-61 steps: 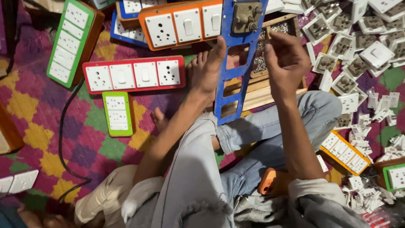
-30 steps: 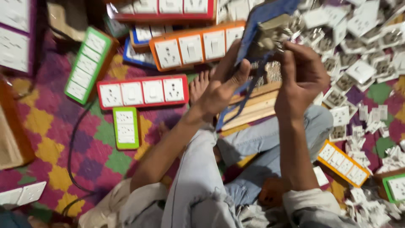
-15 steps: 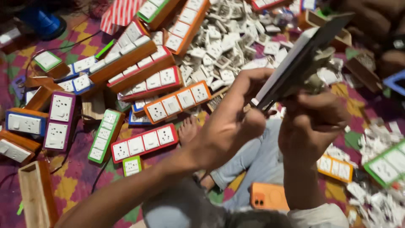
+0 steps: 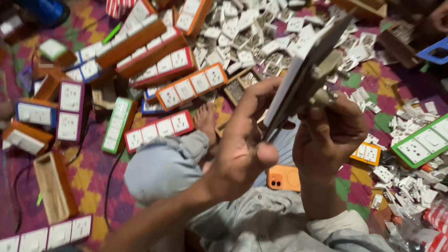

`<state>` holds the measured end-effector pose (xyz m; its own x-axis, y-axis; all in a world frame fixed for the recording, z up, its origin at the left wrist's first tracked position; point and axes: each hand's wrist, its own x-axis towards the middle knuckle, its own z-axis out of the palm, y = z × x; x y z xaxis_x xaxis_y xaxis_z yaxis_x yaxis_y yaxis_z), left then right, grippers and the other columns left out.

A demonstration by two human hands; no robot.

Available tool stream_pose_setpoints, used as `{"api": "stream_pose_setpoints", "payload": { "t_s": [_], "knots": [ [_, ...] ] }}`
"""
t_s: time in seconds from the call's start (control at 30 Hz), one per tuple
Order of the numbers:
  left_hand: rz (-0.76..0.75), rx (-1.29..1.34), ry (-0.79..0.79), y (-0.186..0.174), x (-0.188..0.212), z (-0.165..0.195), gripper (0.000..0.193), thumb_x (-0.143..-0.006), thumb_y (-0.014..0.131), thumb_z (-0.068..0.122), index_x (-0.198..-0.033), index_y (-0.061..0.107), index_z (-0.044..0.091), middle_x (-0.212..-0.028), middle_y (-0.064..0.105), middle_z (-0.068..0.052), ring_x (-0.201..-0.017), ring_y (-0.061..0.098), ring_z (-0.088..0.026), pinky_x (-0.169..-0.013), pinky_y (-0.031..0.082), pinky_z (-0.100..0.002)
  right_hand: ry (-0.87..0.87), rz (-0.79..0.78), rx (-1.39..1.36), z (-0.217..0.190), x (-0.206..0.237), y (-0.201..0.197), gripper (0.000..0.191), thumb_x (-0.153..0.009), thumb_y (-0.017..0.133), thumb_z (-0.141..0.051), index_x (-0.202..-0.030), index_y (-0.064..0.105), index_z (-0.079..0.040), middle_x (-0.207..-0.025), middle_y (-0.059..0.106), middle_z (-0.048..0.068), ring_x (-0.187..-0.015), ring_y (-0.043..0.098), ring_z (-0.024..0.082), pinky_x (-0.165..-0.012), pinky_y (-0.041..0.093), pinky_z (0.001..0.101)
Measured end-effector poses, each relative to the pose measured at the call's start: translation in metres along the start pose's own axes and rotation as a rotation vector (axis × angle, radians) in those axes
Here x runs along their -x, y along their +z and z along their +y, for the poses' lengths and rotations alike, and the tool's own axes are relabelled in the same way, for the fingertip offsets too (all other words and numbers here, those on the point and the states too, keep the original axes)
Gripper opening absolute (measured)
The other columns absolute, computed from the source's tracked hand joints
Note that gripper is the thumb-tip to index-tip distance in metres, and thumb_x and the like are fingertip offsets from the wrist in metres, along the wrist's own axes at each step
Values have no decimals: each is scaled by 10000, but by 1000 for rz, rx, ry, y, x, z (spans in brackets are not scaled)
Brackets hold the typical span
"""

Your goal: The person assembles electrical sockets by inserting white socket modules into a blue plastic frame, then securing them with screws using a cordless drill. The person repeats this process for multiple sockets, flipping the frame to access the back and tightening screws.

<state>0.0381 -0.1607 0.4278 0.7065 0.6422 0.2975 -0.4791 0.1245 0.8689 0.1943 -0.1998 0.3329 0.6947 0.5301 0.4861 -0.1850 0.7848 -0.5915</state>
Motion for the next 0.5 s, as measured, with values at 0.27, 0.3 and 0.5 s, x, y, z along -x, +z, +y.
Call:
{"api": "stream_pose_setpoints", "payload": {
  "t_s": [0.27, 0.3, 0.5],
  "knots": [
    [381, 439, 65, -16, 95, -105, 978, -901, 762, 624, -1577, 377, 30, -1481, 520, -131, -1355, 542, -293, -1132, 476, -464, 186, -358, 507, -5, 51, -8, 167, -984, 752, 26, -1145, 713, -1, -1067, 665, 87, -877, 644, 105, -739, 533, 187],
    [406, 514, 82, -18, 99, -120, 941, -914, 763, 603, -1569, 393, 38, -1465, 522, -129, -1334, 546, -303, -1094, 486, -468, 178, -403, 609, -2, 54, -12, 174, -984, 760, 34, -1148, 713, 1, -1081, 654, 84, -886, 635, 106, -745, 517, 186],
    [483, 714, 47, -42, 99, -184, 976, -889, 706, 666, -1556, 374, 37, -1514, 506, -91, -1336, 554, -276, -1139, 477, -452, 285, -404, 833, 44, 72, -38, 171, -1025, 760, 68, -1183, 725, 15, -1099, 616, 65, -941, 606, 102, -811, 496, 197]
  ]
}}
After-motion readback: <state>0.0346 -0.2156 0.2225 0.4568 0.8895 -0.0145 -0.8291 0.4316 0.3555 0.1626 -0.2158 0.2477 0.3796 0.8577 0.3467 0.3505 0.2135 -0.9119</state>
